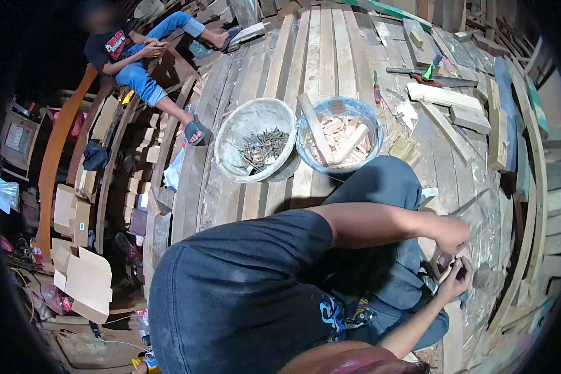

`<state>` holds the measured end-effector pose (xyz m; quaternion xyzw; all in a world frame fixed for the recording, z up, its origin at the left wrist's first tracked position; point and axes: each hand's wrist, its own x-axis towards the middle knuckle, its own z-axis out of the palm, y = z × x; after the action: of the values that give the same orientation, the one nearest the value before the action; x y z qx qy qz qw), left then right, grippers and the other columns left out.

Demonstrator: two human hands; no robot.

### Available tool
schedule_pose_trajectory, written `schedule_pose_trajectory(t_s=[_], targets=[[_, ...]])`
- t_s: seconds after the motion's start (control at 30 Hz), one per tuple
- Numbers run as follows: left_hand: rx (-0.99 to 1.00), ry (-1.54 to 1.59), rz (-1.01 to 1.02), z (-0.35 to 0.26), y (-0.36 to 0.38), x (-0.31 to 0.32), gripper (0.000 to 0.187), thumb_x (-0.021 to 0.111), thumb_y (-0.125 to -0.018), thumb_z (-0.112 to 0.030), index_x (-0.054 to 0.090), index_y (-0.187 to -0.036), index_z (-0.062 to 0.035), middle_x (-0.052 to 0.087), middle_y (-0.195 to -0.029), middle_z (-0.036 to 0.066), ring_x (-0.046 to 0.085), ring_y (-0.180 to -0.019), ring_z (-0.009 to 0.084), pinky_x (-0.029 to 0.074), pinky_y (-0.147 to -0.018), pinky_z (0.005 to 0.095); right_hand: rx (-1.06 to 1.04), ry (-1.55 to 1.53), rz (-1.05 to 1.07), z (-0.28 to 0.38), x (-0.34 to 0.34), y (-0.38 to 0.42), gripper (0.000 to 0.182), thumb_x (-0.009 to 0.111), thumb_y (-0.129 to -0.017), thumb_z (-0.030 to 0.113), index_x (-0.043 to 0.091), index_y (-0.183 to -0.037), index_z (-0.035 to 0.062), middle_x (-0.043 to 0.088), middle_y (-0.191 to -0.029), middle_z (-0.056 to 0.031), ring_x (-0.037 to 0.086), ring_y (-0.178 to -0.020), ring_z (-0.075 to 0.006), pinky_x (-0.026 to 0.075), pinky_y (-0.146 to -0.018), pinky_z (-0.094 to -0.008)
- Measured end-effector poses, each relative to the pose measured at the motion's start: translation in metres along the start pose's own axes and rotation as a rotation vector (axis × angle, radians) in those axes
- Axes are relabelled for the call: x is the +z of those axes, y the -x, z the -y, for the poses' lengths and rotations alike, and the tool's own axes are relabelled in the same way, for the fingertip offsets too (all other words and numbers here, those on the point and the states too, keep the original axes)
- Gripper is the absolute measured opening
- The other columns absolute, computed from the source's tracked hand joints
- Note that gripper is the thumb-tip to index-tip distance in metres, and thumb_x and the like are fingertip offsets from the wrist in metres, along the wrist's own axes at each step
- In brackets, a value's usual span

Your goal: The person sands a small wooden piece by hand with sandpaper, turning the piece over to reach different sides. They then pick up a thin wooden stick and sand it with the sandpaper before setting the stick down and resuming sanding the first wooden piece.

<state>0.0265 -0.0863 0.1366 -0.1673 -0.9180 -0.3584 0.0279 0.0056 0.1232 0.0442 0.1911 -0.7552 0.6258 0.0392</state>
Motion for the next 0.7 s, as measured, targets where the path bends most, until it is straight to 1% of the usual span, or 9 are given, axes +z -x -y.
schedule_pose_trajectory(t_s=[0.2, 0.23, 0.33, 0.37, 0.43, 0.53, 0.57, 0.63, 0.7], targets=[[0.05, -0.058, 0.032, 0.014, -0.006, 0.014, 0.024, 0.064, -0.065, -0.024, 0.069, -0.072, -0.002, 0.064, -0.068, 0.021, 0.063, -0.066, 0.0405, 0.05, -0.059, 0.0466, 0.034, 0.083, 0.031, 0.03, 0.009, 0.004, 0.019, 0.064, -0.09, 0.01, 0.064, -0.103, -0.0034, 0.065, -0.098, -0.0092, 0.059, -0.086, -0.0159, 0.051, -0.075, -0.0297], [0.009, 0.078, 0.081, 0.004, 0.001, 0.001, 0.022, 0.064, -0.067, -0.024, 0.07, -0.072, -0.003, 0.064, -0.07, 0.021, 0.063, -0.067, 0.0403, 0.05, -0.059, 0.0466, -0.032, 0.097, 0.038, 0.011, 0.008, 0.003, 0.018, 0.064, -0.089, 0.008, 0.064, -0.104, -0.0026, 0.065, -0.097, -0.0089, 0.059, -0.087, -0.0159, 0.05, -0.076, -0.0293], [-0.079, -0.114, 0.13, -0.006, -0.002, -0.011, 0.018, 0.063, -0.077, -0.021, 0.069, -0.083, -0.0057, 0.066, -0.078, 0.019, 0.065, -0.077, 0.0377, 0.05, -0.069, 0.0458, -0.037, 0.139, 0.023, 0.019, 0.004, 0.005, 0.017, 0.061, -0.09, 0.006, 0.064, -0.105, -0.0029, 0.064, -0.099, -0.0087, 0.058, -0.087, -0.0152, 0.047, -0.08, -0.0281], [-0.105, -0.018, 0.054, 0.001, -0.003, -0.015, 0.019, 0.06, -0.079, -0.02, 0.069, -0.083, -0.0039, 0.066, -0.078, 0.02, 0.064, -0.077, 0.0392, 0.05, -0.07, 0.0466, -0.024, 0.084, -0.003, 0.007, 0.0, 0.003, 0.018, 0.061, -0.091, 0.007, 0.063, -0.106, -0.003, 0.064, -0.1, -0.0089, 0.058, -0.088, -0.0156, 0.047, -0.08, -0.0279], [-0.215, 0.256, -0.336, -0.005, -0.007, -0.042, 0.021, 0.061, -0.086, -0.023, 0.067, -0.084, -0.0023, 0.066, -0.073, 0.016, 0.066, -0.071, 0.0229, 0.05, -0.066, 0.0365, 0.008, 0.012, -0.06, 0.006, 0.001, -0.002, 0.019, 0.059, -0.092, 0.008, 0.062, -0.107, -0.0036, 0.064, -0.101, -0.0091, 0.059, -0.089, -0.0161, 0.047, -0.081, -0.0275], [-0.126, 0.538, -0.771, 0.01, -0.016, -0.068, 0.023, 0.058, -0.09, -0.021, 0.066, -0.085, -0.0006, 0.067, -0.074, 0.01, 0.063, -0.072, 0.0124, 0.049, -0.068, 0.0301, 0.008, 0.014, -0.094, 0.013, -0.001, -0.003, 0.022, 0.055, -0.095, 0.01, 0.061, -0.109, -0.005, 0.063, -0.105, -0.01, 0.059, -0.093, -0.0165, 0.046, -0.083, -0.027], [-0.038, 0.434, -0.642, 0.024, -0.016, -0.055, 0.024, 0.055, -0.093, -0.018, 0.065, -0.083, 0.0011, 0.068, -0.076, 0.007, 0.06, -0.072, 0.0098, 0.048, -0.067, 0.0307, -0.005, 0.004, -0.066, 0.01, -0.003, -0.001, 0.023, 0.054, -0.095, 0.011, 0.061, -0.11, -0.0052, 0.063, -0.106, -0.0104, 0.059, -0.094, -0.0167, 0.046, -0.083, -0.0272], [-0.027, 0.356, -0.377, 0.006, -0.001, -0.05, 0.024, 0.058, -0.091, -0.024, 0.066, -0.085, -0.0019, 0.067, -0.076, 0.011, 0.063, -0.071, 0.0181, 0.048, -0.065, 0.0341, 0.008, 0.005, -0.009, 0.02, 0.002, -0.002, 0.025, 0.053, -0.096, 0.013, 0.061, -0.111, -0.0054, 0.062, -0.109, -0.0119, 0.059, -0.098, -0.0182, 0.046, -0.085, -0.028], [0.027, 0.167, -0.199, -0.005, 0.001, -0.04, 0.023, 0.059, -0.088, -0.025, 0.066, -0.087, -0.0035, 0.067, -0.079, 0.014, 0.065, -0.074, 0.027, 0.049, -0.066, 0.038, -0.182, 0.069, 0.033, 0.022, 0.011, -0.005, 0.021, 0.056, -0.094, 0.009, 0.06, -0.109, -0.0044, 0.061, -0.106, -0.0116, 0.058, -0.092, -0.0164, 0.046, -0.081, -0.0277]])
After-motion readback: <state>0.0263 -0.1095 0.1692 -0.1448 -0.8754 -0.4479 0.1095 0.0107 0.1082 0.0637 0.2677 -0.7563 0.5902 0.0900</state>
